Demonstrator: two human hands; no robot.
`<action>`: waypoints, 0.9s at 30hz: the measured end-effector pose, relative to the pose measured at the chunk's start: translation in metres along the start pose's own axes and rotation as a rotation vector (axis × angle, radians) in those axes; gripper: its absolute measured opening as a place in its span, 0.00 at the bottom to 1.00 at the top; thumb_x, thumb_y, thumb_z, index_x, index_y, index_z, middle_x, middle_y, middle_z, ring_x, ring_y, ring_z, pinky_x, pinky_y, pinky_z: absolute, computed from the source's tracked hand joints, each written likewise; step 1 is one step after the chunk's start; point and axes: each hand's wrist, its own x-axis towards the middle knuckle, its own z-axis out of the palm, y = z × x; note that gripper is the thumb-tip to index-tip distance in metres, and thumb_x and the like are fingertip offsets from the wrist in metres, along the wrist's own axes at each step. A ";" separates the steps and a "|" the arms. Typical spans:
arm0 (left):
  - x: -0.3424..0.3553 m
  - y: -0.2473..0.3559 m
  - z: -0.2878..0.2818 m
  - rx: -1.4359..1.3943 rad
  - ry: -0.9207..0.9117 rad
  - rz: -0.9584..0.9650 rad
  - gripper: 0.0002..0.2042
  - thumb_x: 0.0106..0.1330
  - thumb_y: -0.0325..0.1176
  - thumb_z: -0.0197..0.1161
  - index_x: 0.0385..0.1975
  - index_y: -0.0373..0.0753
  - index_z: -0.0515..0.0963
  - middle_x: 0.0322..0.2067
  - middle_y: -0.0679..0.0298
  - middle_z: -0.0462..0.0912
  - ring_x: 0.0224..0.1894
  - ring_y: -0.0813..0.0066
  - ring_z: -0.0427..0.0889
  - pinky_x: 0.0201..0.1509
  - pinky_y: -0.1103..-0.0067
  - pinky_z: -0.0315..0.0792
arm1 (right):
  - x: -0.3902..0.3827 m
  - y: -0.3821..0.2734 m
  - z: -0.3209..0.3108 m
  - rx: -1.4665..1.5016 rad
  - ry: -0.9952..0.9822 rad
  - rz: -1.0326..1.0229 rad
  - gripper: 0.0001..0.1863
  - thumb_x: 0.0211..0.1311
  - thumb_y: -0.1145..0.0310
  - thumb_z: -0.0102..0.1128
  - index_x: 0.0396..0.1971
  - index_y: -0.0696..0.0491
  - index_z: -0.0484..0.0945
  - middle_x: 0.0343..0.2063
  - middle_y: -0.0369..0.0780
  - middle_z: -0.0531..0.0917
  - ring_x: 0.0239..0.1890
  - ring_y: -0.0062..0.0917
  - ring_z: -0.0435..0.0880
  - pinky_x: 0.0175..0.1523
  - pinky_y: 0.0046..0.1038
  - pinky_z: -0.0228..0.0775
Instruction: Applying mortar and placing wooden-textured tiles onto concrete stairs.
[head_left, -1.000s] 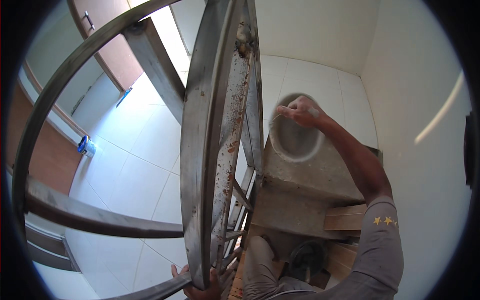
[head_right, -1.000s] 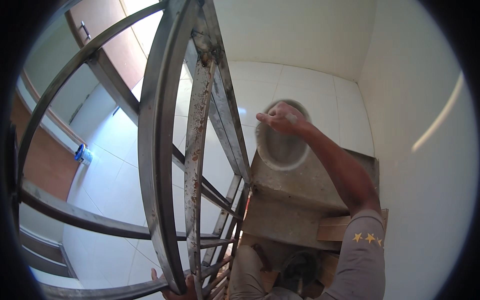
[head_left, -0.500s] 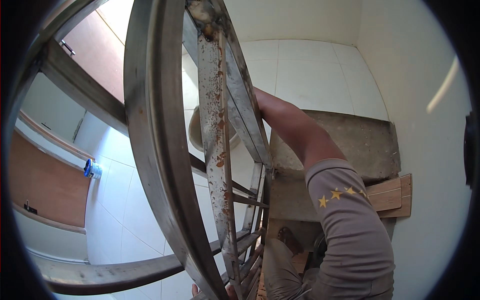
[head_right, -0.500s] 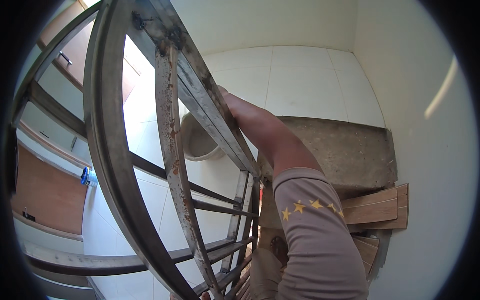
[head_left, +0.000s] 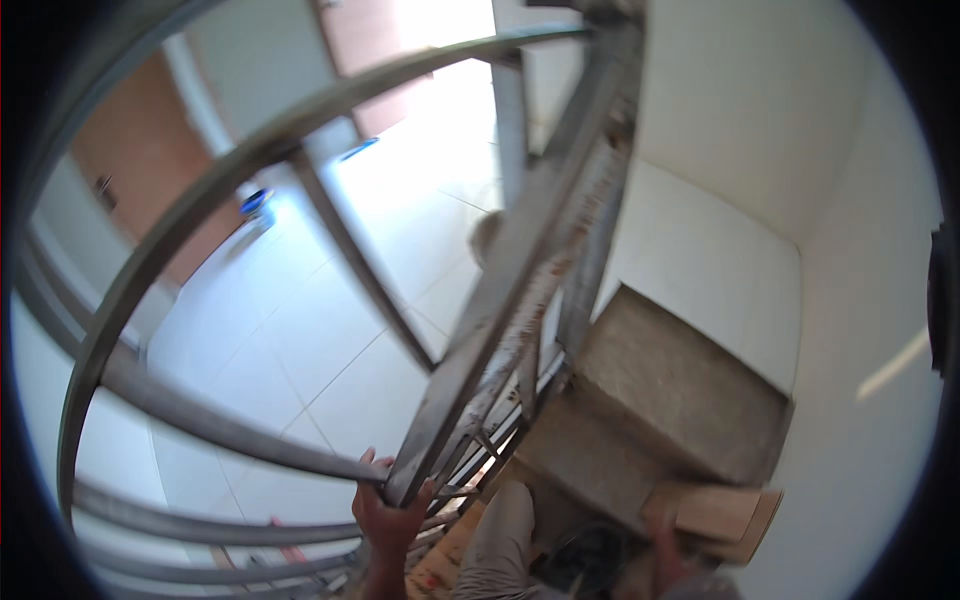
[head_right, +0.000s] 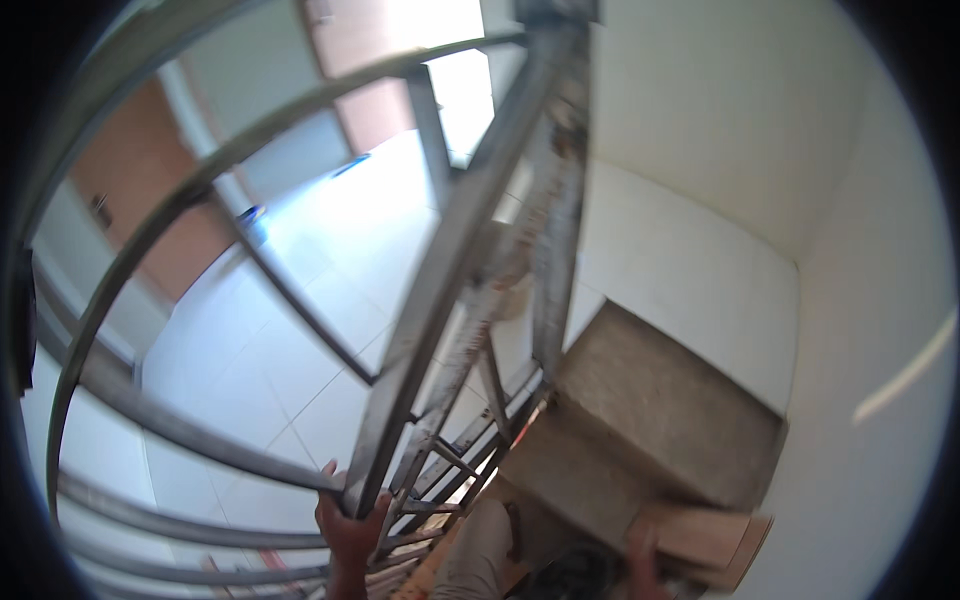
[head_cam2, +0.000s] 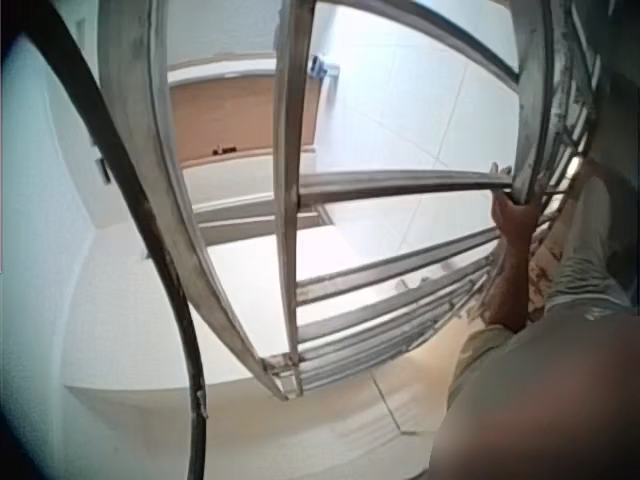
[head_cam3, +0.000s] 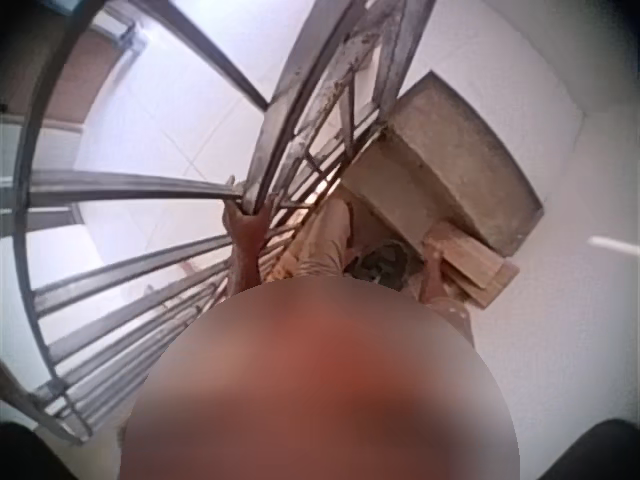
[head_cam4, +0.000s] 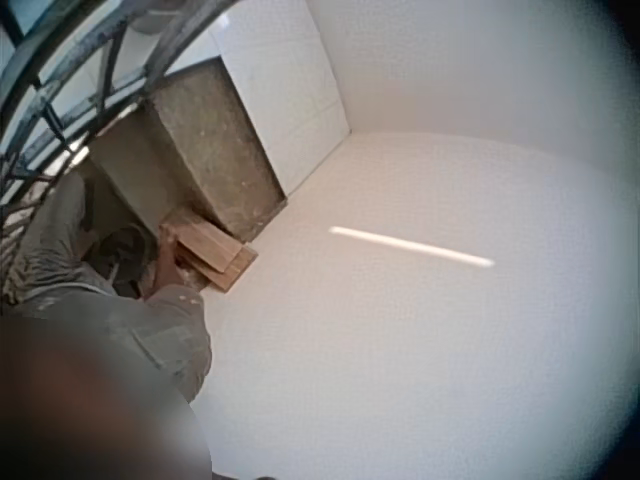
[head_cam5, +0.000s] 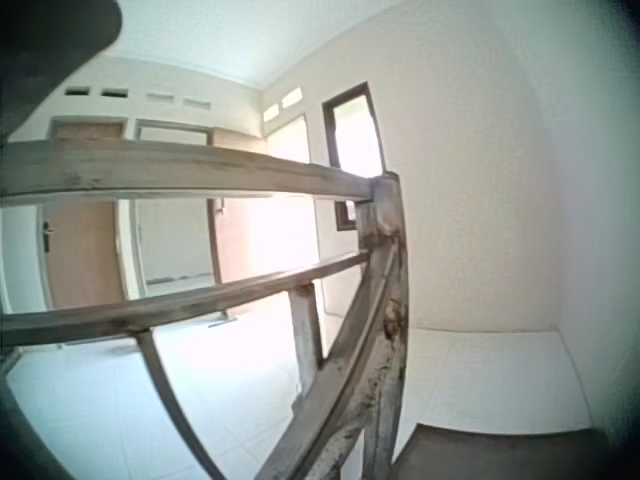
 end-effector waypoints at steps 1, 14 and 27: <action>0.002 0.003 -0.003 0.049 0.025 0.081 0.41 0.43 0.43 0.79 0.58 0.34 0.69 0.39 0.56 0.84 0.39 0.56 0.84 0.42 0.68 0.78 | -0.004 0.004 -0.006 -0.006 -0.032 -0.047 0.17 0.64 0.59 0.55 0.46 0.54 0.79 0.43 0.44 0.81 0.47 0.43 0.79 0.52 0.54 0.68; -0.009 0.006 -0.028 0.146 -0.035 -0.124 0.39 0.48 0.51 0.76 0.58 0.42 0.66 0.41 0.59 0.83 0.39 0.55 0.86 0.45 0.63 0.78 | -0.090 0.029 -0.075 -0.219 -0.404 -0.209 0.24 0.56 0.52 0.60 0.46 0.55 0.77 0.38 0.49 0.82 0.42 0.45 0.83 0.46 0.54 0.72; -0.016 -0.011 -0.017 0.137 0.007 -0.047 0.41 0.47 0.56 0.76 0.57 0.38 0.68 0.43 0.47 0.82 0.45 0.45 0.82 0.48 0.59 0.75 | 0.020 -0.122 -0.110 0.641 -0.217 1.169 0.13 0.63 0.62 0.60 0.27 0.58 0.79 0.21 0.36 0.82 0.25 0.17 0.81 0.32 0.23 0.75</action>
